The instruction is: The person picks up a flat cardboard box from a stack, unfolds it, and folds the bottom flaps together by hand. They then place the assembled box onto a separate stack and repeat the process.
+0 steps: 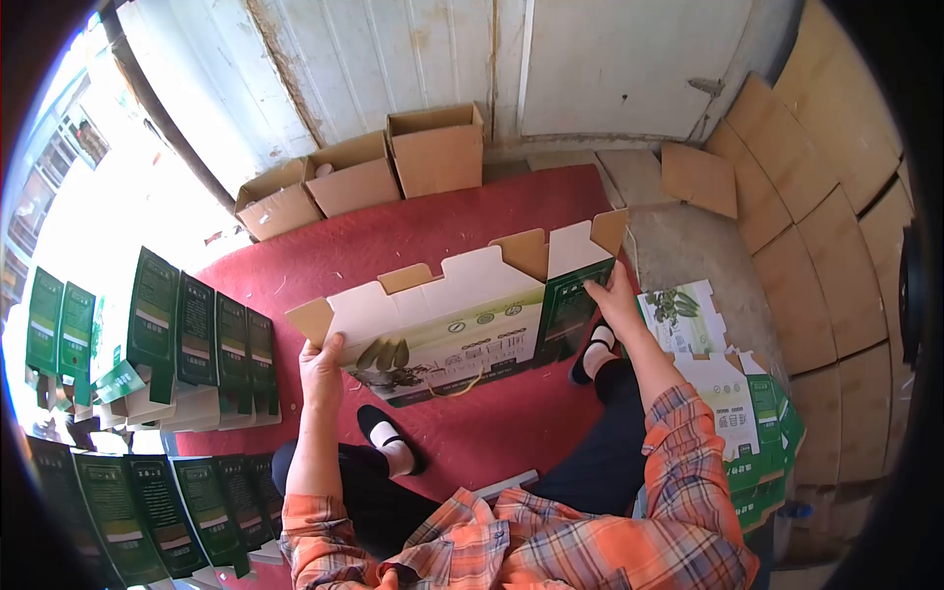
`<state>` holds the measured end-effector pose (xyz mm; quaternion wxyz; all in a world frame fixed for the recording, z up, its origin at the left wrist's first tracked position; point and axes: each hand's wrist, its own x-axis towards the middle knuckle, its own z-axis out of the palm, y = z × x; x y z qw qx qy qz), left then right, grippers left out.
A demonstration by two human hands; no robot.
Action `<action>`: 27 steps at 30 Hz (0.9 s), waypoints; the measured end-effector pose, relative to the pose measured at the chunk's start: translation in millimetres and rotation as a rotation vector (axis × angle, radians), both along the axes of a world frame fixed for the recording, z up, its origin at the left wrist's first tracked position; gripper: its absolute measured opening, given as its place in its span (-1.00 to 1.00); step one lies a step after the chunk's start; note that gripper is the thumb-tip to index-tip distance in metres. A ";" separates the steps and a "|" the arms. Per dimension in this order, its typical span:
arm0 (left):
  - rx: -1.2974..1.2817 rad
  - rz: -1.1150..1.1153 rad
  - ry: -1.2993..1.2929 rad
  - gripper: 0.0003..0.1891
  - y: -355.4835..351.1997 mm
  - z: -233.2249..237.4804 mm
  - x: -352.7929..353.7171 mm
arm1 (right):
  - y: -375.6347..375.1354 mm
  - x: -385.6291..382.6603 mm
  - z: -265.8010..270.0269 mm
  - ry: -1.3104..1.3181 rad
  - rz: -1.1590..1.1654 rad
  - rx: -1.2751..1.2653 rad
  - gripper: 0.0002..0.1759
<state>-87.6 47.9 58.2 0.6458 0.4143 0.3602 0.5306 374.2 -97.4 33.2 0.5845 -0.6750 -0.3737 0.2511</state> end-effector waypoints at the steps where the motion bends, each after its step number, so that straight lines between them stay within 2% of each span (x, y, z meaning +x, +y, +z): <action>1: 0.000 -0.010 0.001 -0.69 -1.9 -4.6 0.4 | 5.3 1.1 -6.4 -0.076 -0.041 0.037 -0.44; 5: -0.020 -0.035 0.003 -0.68 -8.0 10.7 2.4 | 15.6 -8.7 22.1 -0.002 0.039 0.099 -0.25; 7: -0.021 -0.026 0.122 -0.73 -10.5 24.3 3.0 | 18.5 -10.6 26.4 0.023 0.054 0.028 -0.21; 9: -0.008 0.015 0.177 -0.80 -6.7 26.0 -3.4 | 22.0 -17.1 28.7 -0.108 -0.012 -0.086 -0.27; 10: 0.018 -0.072 0.232 -0.84 -2.2 27.5 -11.1 | 25.0 -16.4 17.2 -0.138 -0.024 -0.086 -0.25; 11: 0.010 -0.069 0.234 -0.84 -1.2 26.0 -13.3 | 27.2 -17.9 12.3 -0.136 -0.019 -0.093 -0.25; 13: -0.036 -0.026 0.356 -0.86 -1.1 35.7 -10.4 | 30.6 -19.7 4.6 -0.301 0.009 -0.072 -0.10; 14: -0.049 -0.051 0.431 -0.88 -2.3 44.6 -9.7 | 32.9 -21.1 -1.3 -0.301 0.010 -0.078 -0.10; 15: -0.051 -0.053 0.431 -0.88 -3.5 49.7 -11.9 | 35.8 -23.7 -4.3 -0.317 -0.055 -0.069 0.01; 16: 0.048 -0.102 0.581 -0.89 -4.3 53.3 -15.0 | 36.6 -24.8 -6.4 -0.334 -0.120 -0.059 0.11; 17: 0.150 -0.152 0.730 -0.90 -4.8 55.7 -17.1 | 35.2 -24.9 -7.4 -0.337 -0.123 -0.061 0.11; 19: 0.115 -0.160 0.748 -0.91 -10.6 63.6 -17.7 | 32.1 -41.8 16.8 -0.380 -0.151 -0.071 0.27; 21: 0.233 -0.263 0.993 -0.90 -17.6 80.2 -14.8 | 30.6 -55.4 27.4 -0.380 -0.177 -0.076 0.27; 27: 0.404 -0.366 1.168 -0.81 -25.6 85.1 -12.3 | 21.8 -87.8 45.9 -0.552 -0.156 -0.051 0.34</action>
